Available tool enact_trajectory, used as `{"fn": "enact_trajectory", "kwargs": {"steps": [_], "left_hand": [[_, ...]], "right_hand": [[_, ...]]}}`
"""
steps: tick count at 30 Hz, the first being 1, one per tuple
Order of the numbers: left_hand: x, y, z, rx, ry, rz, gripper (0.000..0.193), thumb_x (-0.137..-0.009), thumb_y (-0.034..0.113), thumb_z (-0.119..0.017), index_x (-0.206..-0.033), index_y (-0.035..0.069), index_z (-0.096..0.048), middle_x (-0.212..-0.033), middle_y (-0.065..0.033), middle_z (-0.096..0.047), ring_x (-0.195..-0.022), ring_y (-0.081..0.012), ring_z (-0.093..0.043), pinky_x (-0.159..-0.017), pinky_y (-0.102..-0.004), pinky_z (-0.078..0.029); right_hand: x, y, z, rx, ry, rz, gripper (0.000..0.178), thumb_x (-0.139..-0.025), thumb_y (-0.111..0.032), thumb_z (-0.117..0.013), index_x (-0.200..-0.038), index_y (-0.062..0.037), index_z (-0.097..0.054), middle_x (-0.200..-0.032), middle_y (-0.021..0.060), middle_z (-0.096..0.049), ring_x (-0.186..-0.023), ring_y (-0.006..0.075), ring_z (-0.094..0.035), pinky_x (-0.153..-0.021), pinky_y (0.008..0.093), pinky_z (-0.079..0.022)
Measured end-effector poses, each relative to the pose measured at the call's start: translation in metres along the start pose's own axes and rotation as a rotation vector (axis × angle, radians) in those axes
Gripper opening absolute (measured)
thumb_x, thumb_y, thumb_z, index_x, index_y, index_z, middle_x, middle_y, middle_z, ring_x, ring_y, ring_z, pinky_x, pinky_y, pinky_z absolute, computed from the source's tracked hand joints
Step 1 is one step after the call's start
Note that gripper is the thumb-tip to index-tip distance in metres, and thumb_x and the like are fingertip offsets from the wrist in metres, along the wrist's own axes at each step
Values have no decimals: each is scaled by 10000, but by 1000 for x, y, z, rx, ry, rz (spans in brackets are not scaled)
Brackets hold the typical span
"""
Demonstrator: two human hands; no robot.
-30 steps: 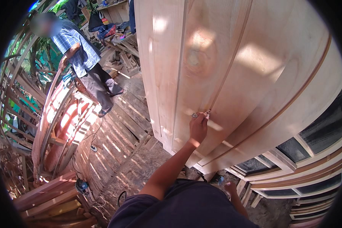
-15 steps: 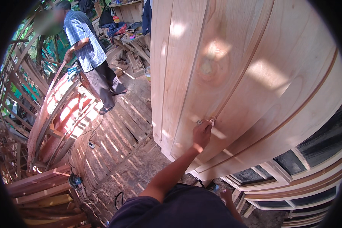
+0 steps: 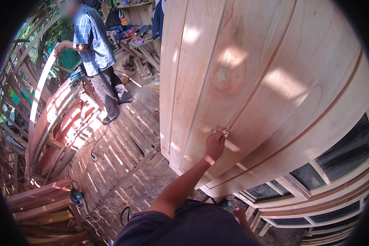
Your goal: The person sands the surface of a large wooden door frame using a piece of sandpaper. They work on the flat panels and the edges of the frame, moving the sandpaper back and forth to smooth the wood. The person adjusts their grip and position to reach different sections of the door.
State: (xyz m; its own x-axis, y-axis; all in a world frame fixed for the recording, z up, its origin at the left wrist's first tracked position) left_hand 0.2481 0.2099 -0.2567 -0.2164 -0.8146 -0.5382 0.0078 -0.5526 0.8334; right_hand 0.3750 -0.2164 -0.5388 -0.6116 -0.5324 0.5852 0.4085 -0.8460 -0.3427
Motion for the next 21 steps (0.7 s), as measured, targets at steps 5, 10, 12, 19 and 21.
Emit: {"fn": "enact_trajectory", "kwargs": {"steps": [5, 10, 12, 19, 21], "left_hand": [[6, -1, 3, 27, -23, 58, 73, -866, -24, -630, -927, -11, -669, -920, -138, -710, -852, -293, -683, -753, -345, -509], [-5, 2, -2, -15, -76, 116, 74, -874, 5, -653, -940, -13, -683, -935, -148, -723, -888, -257, -711, -788, -298, -522], [17, -29, 5, -82, -121, 82, 85, -881, 41, -660, -937, -18, -686, -870, -132, -713, -821, -247, -710, -736, -293, -525], [-63, 49, 17, -46, -128, 18, 132, -867, 88, -712, -943, -18, -698, -793, -127, -696, -702, -133, -651, -658, -276, -502], [-105, 106, 2, 62, -11, -60, 124, -876, 72, -707, -951, -25, -696, -768, -82, -669, -675, -98, -594, -631, -262, -477]], "right_hand": [[-5, 10, -11, -16, 37, 11, 286, -780, -233, -654, -981, -28, -665, -997, 222, -694, -982, 401, -660, -854, 483, -523], [2, 1, -1, -87, 50, -9, 270, -778, -215, -650, -973, -29, -666, -1020, 216, -692, -1004, 388, -659, -870, 469, -518], [3, -10, 6, -81, 19, -38, 264, -777, -213, -652, -971, -35, -668, -1034, 217, -689, -1014, 384, -656, -879, 466, -516], [10, 3, -13, -96, 59, -57, 276, -777, -247, -673, -958, -39, -676, -947, 184, -715, -944, 350, -686, -844, 443, -535], [14, 2, -13, -91, 50, -60, 261, -793, -236, -667, -961, -36, -673, -949, 197, -710, -937, 364, -684, -833, 442, -535]]}}
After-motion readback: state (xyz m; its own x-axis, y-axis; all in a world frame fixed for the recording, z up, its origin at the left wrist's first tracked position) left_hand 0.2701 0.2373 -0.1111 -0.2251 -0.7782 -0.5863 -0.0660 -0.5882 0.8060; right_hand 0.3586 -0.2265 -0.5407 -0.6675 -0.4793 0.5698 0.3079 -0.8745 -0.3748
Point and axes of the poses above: each hand's wrist, its own x-axis away from the middle knuckle, its own z-axis out of the back of the hand, y = z × x, the point moved 2 cm from there along -x, towards the middle knuckle
